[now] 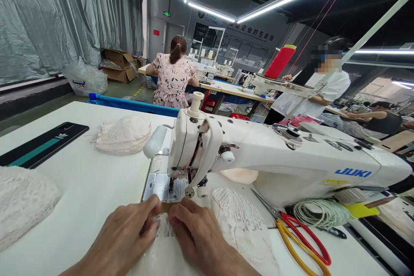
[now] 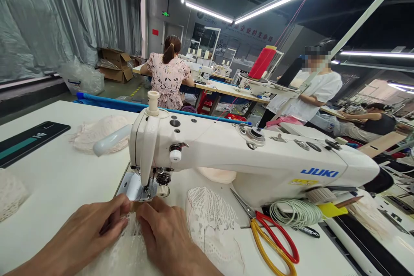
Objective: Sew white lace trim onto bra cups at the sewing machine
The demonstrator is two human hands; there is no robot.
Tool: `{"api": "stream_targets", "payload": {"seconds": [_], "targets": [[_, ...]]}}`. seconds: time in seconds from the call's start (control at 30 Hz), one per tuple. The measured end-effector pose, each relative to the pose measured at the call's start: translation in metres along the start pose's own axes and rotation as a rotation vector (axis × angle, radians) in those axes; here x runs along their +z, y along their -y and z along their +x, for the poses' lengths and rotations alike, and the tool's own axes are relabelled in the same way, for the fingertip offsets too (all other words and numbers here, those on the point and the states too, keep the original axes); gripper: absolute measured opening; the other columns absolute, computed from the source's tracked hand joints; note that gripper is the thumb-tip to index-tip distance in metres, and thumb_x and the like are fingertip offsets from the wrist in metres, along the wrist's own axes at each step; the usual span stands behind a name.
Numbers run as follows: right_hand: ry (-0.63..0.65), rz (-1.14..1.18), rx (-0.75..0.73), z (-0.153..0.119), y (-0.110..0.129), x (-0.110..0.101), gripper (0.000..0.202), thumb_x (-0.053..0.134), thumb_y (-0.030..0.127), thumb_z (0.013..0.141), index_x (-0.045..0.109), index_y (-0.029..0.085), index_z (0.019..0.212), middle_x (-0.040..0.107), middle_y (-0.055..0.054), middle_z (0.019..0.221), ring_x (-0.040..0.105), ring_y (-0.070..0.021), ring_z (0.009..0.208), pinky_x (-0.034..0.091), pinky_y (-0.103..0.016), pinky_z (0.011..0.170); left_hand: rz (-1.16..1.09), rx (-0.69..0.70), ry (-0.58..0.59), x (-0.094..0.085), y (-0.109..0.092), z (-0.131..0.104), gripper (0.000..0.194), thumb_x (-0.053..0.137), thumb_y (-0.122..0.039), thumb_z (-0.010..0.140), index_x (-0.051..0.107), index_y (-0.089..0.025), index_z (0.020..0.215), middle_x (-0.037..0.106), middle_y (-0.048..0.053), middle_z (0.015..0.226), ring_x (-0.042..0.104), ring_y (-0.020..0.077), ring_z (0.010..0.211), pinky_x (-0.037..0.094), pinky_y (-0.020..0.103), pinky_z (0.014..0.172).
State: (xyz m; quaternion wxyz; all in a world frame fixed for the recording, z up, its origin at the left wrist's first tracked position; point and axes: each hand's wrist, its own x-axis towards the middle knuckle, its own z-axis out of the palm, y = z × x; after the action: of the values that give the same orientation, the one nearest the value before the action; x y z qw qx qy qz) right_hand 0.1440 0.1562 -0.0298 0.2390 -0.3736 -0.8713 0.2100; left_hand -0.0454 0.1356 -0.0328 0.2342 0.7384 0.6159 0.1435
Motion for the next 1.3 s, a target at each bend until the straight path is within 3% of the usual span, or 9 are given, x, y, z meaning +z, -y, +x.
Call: {"api": "stream_targets", "payload": {"seconds": [0.13,0.3,0.43,0.53,0.63,0.77,0.9,1.13,1.3], "targets": [[-0.027,-0.042,-0.037,-0.001,-0.002,0.003,0.021,0.039,0.02,0.095,0.06,0.021,0.091,0.061,-0.004,0.084,0.057,-0.0138,0.065,0.038,-0.021,0.054,0.031,0.057,-0.08,0.003,0.0,-0.002,0.007,0.037,-0.024,0.083,0.043,-0.027,0.082,0.051,-0.006,0.064,0.052,0.0149,0.054,0.033,0.023,0.053],[-0.071,-0.084,-0.085,-0.003,-0.004,0.008,0.023,0.039,0.021,0.097,0.062,0.021,0.096,0.06,-0.004,0.083,0.06,-0.0149,0.068,0.04,-0.022,0.055,0.082,0.157,-0.19,0.007,0.0,-0.007,0.023,0.027,-0.019,0.091,0.048,-0.028,0.088,0.057,-0.004,0.078,0.055,0.0132,0.054,0.036,0.023,0.051],[-0.094,-0.206,-0.1,-0.004,-0.001,0.009,0.022,0.041,0.023,0.097,0.063,0.022,0.094,0.059,-0.003,0.081,0.057,-0.0128,0.06,0.035,-0.022,0.049,0.141,0.293,-0.238,0.011,0.009,-0.012,0.031,0.025,-0.018,0.096,0.055,-0.027,0.091,0.059,-0.002,0.083,0.058,0.0134,0.061,0.038,0.023,0.053],[-0.214,-0.389,-0.136,-0.002,0.001,0.007,0.024,0.041,0.022,0.097,0.061,0.02,0.084,0.059,-0.003,0.078,0.052,-0.0135,0.055,0.031,-0.025,0.047,0.25,0.462,-0.347,0.01,0.015,-0.014,0.029,0.033,-0.014,0.094,0.059,-0.025,0.089,0.059,0.0,0.084,0.057,0.0158,0.069,0.038,0.026,0.06],[-0.355,-0.487,-0.246,-0.002,0.003,0.003,0.027,0.037,0.017,0.097,0.061,0.017,0.084,0.062,-0.007,0.082,0.054,-0.018,0.066,0.035,-0.03,0.056,0.337,0.583,-0.46,0.01,0.017,-0.012,0.027,0.038,-0.01,0.09,0.062,-0.024,0.087,0.061,0.002,0.087,0.054,0.0186,0.075,0.034,0.031,0.065],[-0.248,-0.395,-0.419,-0.005,0.002,0.002,0.027,0.038,0.019,0.098,0.06,0.016,0.082,0.062,-0.003,0.077,0.053,-0.0167,0.07,0.038,-0.03,0.062,0.35,0.565,-0.517,0.013,0.015,-0.007,0.03,0.037,-0.005,0.085,0.061,-0.023,0.081,0.062,0.002,0.085,0.051,0.0201,0.076,0.028,0.034,0.067],[-0.21,-0.425,-0.338,-0.007,-0.009,0.007,0.023,0.055,0.035,0.093,0.059,0.016,0.081,0.062,-0.003,0.077,0.053,-0.0163,0.067,0.036,-0.03,0.058,0.292,0.532,-0.466,0.011,0.017,0.007,0.027,0.043,-0.005,0.081,0.06,-0.025,0.08,0.061,-0.001,0.084,0.05,0.0181,0.075,0.026,0.033,0.067],[-0.306,-0.543,-0.27,0.005,-0.03,0.006,0.025,0.065,0.033,0.085,0.061,0.016,0.104,0.069,-0.004,0.087,0.058,-0.0184,0.069,0.039,-0.033,0.063,0.208,0.544,-0.429,-0.001,0.023,0.048,0.026,0.044,-0.005,0.083,0.056,-0.024,0.071,0.056,-0.002,0.078,0.049,0.0162,0.07,0.026,0.032,0.065],[-0.306,-0.59,-0.265,0.01,-0.038,0.008,0.036,0.065,0.03,0.084,0.057,0.014,0.115,0.07,-0.007,0.087,0.062,-0.0225,0.08,0.043,-0.034,0.069,0.26,0.554,-0.461,-0.002,0.024,0.061,0.029,0.042,-0.008,0.089,0.054,-0.022,0.067,0.055,0.0,0.078,0.051,0.017,0.078,0.032,0.03,0.067]]}}
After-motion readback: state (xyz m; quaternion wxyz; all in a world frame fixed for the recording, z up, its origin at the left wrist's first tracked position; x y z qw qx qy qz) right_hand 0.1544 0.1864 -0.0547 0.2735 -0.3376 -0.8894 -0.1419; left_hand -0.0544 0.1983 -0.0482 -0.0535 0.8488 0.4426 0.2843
